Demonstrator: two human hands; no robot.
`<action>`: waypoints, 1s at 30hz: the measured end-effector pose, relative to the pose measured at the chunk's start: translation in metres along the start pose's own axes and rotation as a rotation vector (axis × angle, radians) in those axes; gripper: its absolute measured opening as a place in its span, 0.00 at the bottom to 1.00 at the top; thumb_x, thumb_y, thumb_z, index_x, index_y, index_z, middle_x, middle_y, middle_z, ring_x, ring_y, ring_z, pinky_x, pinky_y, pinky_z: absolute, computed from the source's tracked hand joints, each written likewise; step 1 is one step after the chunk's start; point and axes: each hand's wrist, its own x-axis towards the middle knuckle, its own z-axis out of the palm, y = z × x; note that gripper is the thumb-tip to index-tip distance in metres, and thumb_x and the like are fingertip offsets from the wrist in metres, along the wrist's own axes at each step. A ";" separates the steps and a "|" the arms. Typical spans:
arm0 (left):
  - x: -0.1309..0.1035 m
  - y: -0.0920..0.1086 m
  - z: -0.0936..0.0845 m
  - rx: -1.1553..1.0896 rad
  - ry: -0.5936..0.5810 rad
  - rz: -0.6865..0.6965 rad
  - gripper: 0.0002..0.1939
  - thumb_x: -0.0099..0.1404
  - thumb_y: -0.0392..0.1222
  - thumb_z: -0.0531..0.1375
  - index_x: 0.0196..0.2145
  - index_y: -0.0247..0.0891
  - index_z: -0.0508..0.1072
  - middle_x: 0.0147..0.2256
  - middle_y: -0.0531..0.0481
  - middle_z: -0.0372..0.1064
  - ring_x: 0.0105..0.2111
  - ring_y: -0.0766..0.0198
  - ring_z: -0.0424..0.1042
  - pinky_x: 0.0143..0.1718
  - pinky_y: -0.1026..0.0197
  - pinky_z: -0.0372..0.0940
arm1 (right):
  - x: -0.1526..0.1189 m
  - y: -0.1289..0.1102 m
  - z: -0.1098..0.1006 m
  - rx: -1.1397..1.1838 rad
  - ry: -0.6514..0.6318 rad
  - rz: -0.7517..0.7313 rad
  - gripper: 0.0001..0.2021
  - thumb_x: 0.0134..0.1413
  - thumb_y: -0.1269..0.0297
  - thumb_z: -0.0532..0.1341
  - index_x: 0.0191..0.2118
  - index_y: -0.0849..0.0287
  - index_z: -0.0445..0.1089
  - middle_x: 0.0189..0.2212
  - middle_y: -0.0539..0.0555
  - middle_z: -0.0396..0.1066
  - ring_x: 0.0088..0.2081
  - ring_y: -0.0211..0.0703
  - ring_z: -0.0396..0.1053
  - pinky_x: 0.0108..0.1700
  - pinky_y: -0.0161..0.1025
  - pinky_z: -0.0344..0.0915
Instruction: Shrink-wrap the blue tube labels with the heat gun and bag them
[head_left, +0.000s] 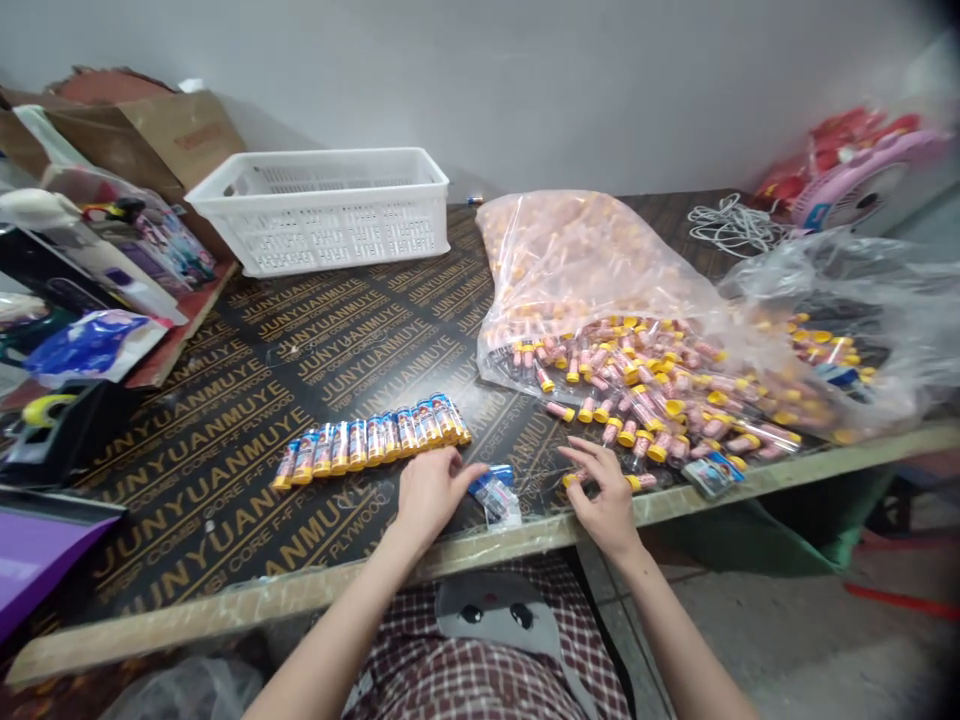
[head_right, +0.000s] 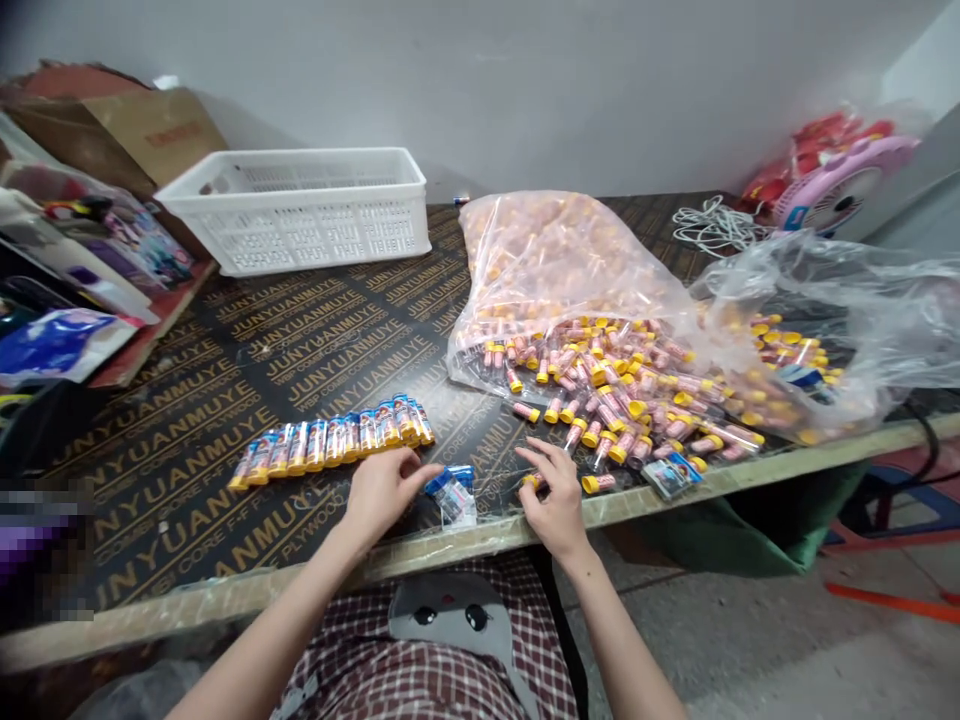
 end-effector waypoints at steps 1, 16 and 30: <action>-0.006 -0.001 0.008 -0.015 -0.057 -0.012 0.15 0.53 0.54 0.61 0.22 0.40 0.71 0.20 0.51 0.67 0.21 0.64 0.63 0.25 0.65 0.48 | 0.000 0.001 -0.002 -0.017 -0.009 0.000 0.19 0.45 0.75 0.54 0.44 0.55 0.70 0.46 0.56 0.67 0.48 0.50 0.63 0.50 0.52 0.59; -0.025 -0.003 0.028 0.085 -0.098 0.079 0.08 0.61 0.41 0.52 0.35 0.41 0.70 0.27 0.49 0.71 0.27 0.59 0.70 0.30 0.62 0.56 | 0.015 -0.011 -0.022 -0.240 -0.377 -0.017 0.11 0.44 0.78 0.57 0.35 0.58 0.68 0.31 0.54 0.68 0.37 0.46 0.63 0.39 0.42 0.63; -0.020 0.011 0.014 -1.293 -0.062 -0.545 0.19 0.39 0.45 0.70 0.28 0.31 0.74 0.26 0.50 0.72 0.24 0.69 0.69 0.28 0.67 0.66 | -0.017 -0.077 -0.011 0.396 0.058 0.133 0.14 0.54 0.74 0.57 0.45 0.53 0.69 0.44 0.56 0.66 0.45 0.43 0.66 0.41 0.39 0.69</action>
